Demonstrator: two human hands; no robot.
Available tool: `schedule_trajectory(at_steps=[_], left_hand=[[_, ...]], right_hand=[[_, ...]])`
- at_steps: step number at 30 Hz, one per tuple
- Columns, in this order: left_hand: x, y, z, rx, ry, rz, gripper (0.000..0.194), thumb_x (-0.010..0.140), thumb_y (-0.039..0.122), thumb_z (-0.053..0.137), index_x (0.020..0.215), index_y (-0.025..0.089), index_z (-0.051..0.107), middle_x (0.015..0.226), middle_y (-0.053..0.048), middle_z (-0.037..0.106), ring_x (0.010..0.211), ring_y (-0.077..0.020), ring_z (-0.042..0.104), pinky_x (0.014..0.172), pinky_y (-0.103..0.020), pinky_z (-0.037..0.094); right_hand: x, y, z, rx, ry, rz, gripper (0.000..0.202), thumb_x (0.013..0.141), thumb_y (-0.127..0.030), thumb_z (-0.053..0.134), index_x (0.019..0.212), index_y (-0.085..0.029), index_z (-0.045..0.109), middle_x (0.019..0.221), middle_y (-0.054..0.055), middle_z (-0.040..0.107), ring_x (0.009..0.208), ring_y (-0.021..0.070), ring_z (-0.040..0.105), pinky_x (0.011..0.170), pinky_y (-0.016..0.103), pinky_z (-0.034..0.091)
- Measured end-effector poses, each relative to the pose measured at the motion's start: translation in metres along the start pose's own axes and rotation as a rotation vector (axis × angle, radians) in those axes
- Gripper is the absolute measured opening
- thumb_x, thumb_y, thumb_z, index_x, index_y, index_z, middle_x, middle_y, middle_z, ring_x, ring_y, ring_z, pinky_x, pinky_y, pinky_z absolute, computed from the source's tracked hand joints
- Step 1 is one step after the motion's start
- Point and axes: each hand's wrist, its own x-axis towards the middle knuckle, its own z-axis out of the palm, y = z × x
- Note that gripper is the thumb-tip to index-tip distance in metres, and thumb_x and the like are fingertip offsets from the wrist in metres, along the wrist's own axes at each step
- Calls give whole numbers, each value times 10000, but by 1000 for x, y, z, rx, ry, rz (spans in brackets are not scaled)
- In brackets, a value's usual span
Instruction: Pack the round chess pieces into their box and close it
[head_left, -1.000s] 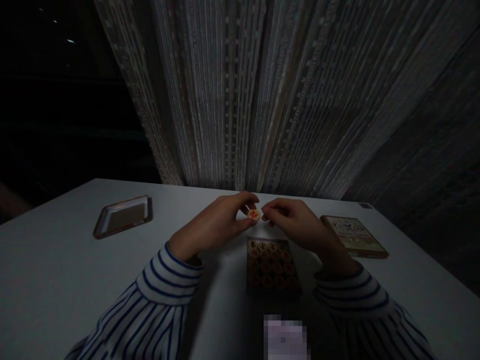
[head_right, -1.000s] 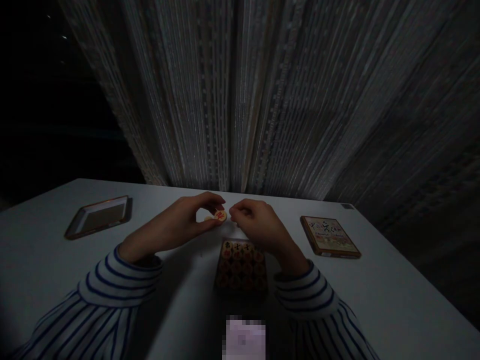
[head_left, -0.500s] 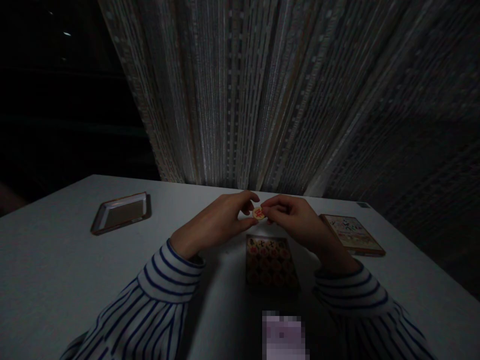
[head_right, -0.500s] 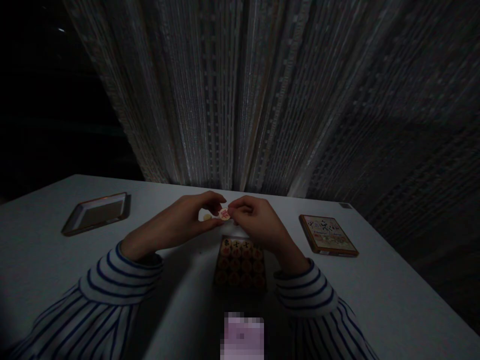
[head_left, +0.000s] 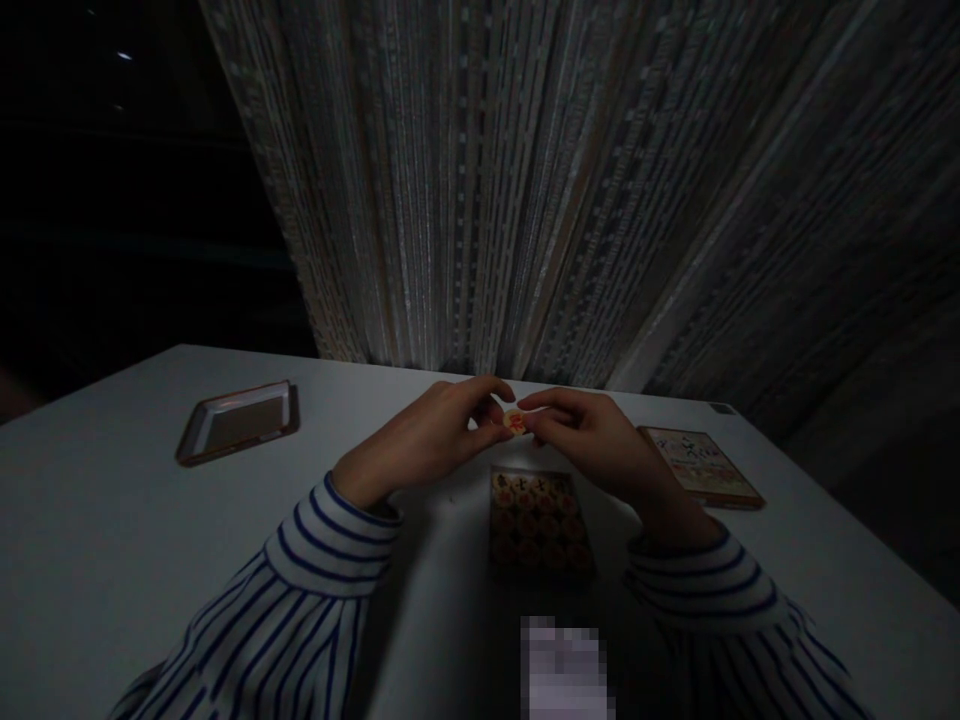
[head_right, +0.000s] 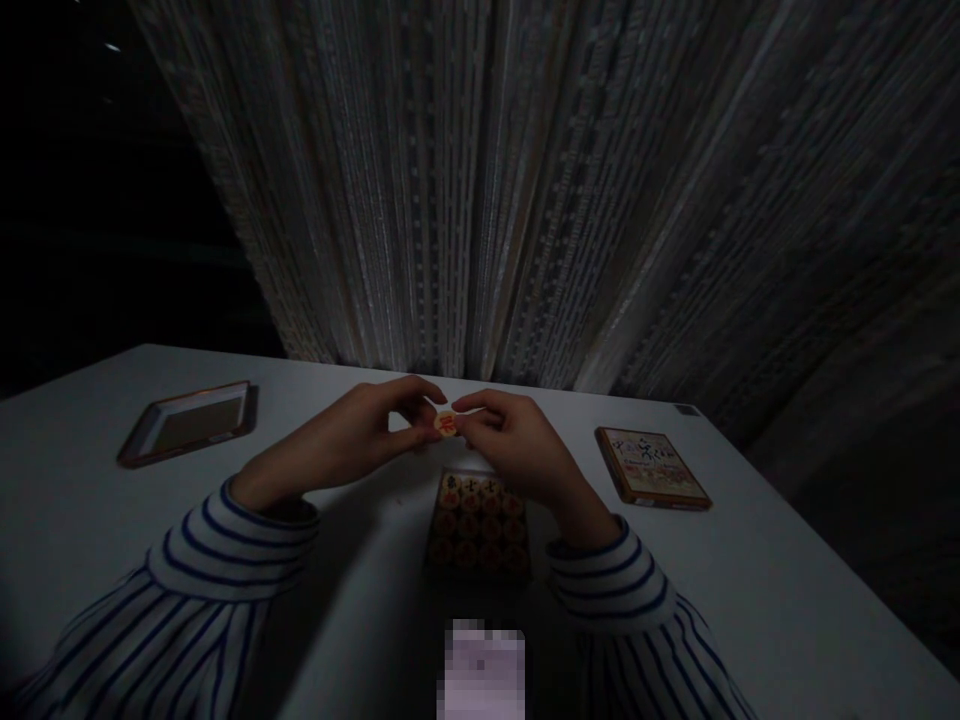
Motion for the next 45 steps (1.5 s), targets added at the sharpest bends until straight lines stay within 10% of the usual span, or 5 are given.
schedule_trajectory(at_steps=[16,29,45], left_hand=[[3,3,-1,-446,-1,-157,207,774,277,619,929,147,573,788,-24,657,680,-130,616,638,-272,508],[5,-3,-1,-480,5,-209,210,780,298,603,924,150,641,786,-24,659,758,-149,622,591,-237,488],[7,3,5,-528,37,-203,117,766,193,593,864,128,591,676,-2,639,643,-117,607,615,-242,466]], right_hand=[[-6,-8,0,26,-13,-10,197,722,-333,627,821,-163,614,575,6,644,545,129,573,507,237,433],[-12,-12,3,-105,-5,-113,205,770,-318,605,917,-176,608,798,40,722,718,162,658,613,245,478],[-12,-11,4,-256,45,-75,187,754,-360,589,824,-188,560,610,-16,674,486,113,559,443,205,364]])
